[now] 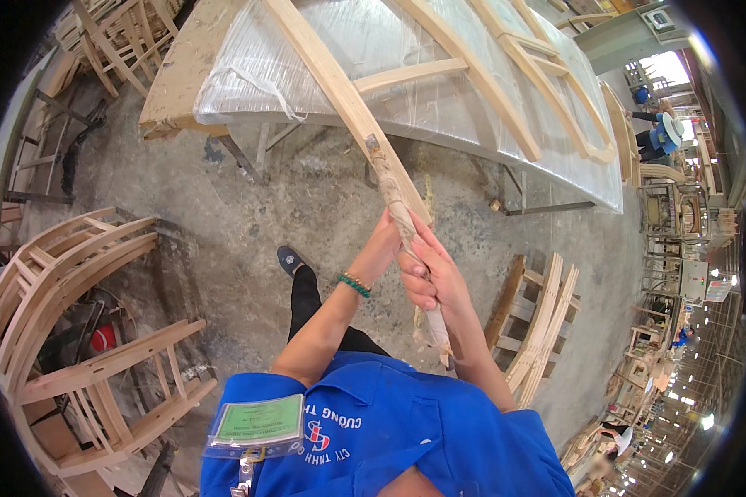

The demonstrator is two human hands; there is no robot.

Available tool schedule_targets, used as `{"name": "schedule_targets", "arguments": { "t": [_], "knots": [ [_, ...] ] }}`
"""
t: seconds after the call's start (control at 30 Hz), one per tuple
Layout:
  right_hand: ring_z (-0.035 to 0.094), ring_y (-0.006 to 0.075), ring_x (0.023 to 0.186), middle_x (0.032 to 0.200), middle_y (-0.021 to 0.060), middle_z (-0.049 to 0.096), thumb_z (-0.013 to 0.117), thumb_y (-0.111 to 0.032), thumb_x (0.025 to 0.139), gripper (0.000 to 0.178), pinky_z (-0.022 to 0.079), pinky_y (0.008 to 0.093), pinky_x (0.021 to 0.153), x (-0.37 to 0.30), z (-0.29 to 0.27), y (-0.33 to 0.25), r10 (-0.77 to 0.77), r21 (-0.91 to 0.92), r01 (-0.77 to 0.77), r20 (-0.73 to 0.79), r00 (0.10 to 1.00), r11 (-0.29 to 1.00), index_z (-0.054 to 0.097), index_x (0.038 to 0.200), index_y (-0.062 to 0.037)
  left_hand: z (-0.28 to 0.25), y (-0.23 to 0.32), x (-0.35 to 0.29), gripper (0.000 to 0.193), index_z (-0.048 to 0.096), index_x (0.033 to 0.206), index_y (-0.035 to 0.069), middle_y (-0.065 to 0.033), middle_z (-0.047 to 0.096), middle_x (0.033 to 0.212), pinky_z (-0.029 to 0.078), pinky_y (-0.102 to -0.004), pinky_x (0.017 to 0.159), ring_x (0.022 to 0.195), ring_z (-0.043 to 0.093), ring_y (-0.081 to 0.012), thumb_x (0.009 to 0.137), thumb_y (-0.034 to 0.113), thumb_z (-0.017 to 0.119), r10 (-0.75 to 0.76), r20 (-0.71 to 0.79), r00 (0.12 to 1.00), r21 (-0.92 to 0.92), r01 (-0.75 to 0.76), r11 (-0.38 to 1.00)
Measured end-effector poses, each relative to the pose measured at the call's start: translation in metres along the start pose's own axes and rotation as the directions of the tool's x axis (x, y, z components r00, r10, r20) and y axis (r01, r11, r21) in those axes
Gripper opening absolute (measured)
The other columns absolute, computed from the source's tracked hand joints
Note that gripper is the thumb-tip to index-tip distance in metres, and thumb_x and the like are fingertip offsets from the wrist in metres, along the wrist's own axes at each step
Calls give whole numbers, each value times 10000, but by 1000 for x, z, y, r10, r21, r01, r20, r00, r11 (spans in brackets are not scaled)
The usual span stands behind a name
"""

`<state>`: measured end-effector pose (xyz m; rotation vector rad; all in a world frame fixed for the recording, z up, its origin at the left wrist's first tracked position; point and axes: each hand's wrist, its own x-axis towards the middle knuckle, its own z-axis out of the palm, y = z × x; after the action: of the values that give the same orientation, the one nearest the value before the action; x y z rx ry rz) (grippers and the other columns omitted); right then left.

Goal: The person sands wooden chair frames with a sanding block in a workshop. They repeatedly pick up frames, sand various edges and surfaces, and place the frames back into a stack.

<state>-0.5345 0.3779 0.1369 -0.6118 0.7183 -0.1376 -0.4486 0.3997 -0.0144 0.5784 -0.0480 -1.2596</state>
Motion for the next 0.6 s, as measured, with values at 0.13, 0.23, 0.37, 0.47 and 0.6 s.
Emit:
{"name": "schedule_targets", "arguments": {
  "t": [0.13, 0.23, 0.37, 0.47, 0.6],
  "knots": [
    [310, 33, 425, 697, -22, 376, 401, -190, 1013, 486, 285, 188, 316, 12, -5, 1, 9, 46, -7, -50, 999, 999, 275, 1480, -235, 24, -1, 0, 469, 425, 1226, 40, -82, 555, 1089, 497, -322, 828, 1018, 580, -184, 935, 371, 584, -18, -82, 996, 117, 28, 993],
    [312, 34, 425, 700, -22, 383, 424, -194, 1008, 490, 285, 190, 316, 20, 6, 7, 32, 33, -32, -13, 999, 999, 285, 1476, -232, -4, -1, 15, 453, 456, 1137, 30, -67, 564, 989, 493, -289, 767, 938, 574, -137, 921, 396, 612, 139, -120, 983, 327, -93, 940],
    [303, 32, 391, 693, -21, 377, 419, -204, 1013, 471, 295, 194, 293, 25, 2, 13, 9, -32, -14, -140, 990, 999, 298, 1467, -241, -12, -15, 9, 490, 441, 1194, 25, -55, 543, 1022, 479, -279, 777, 914, 539, -127, 921, 394, 612, 117, -14, 993, 371, -104, 923],
    [314, 34, 392, 687, -20, 385, 434, -206, 1007, 468, 296, 197, 291, 29, 2, 21, -52, -133, 24, -209, 977, 991, 319, 1459, -242, -12, -21, -3, 528, 426, 1258, 18, -48, 530, 1067, 470, -282, 798, 911, 516, -128, 926, 387, 606, 80, 68, 994, 316, -97, 944],
    [317, 36, 394, 678, -21, 381, 465, -224, 997, 483, 296, 200, 292, 40, -3, 24, 7, -46, -12, -96, 995, 999, 323, 1458, -248, -30, -26, 20, 538, 403, 1308, 12, -45, 525, 1096, 465, -299, 831, 928, 507, -147, 940, 359, 586, 177, 45, 983, 291, -182, 939]
  ]
}}
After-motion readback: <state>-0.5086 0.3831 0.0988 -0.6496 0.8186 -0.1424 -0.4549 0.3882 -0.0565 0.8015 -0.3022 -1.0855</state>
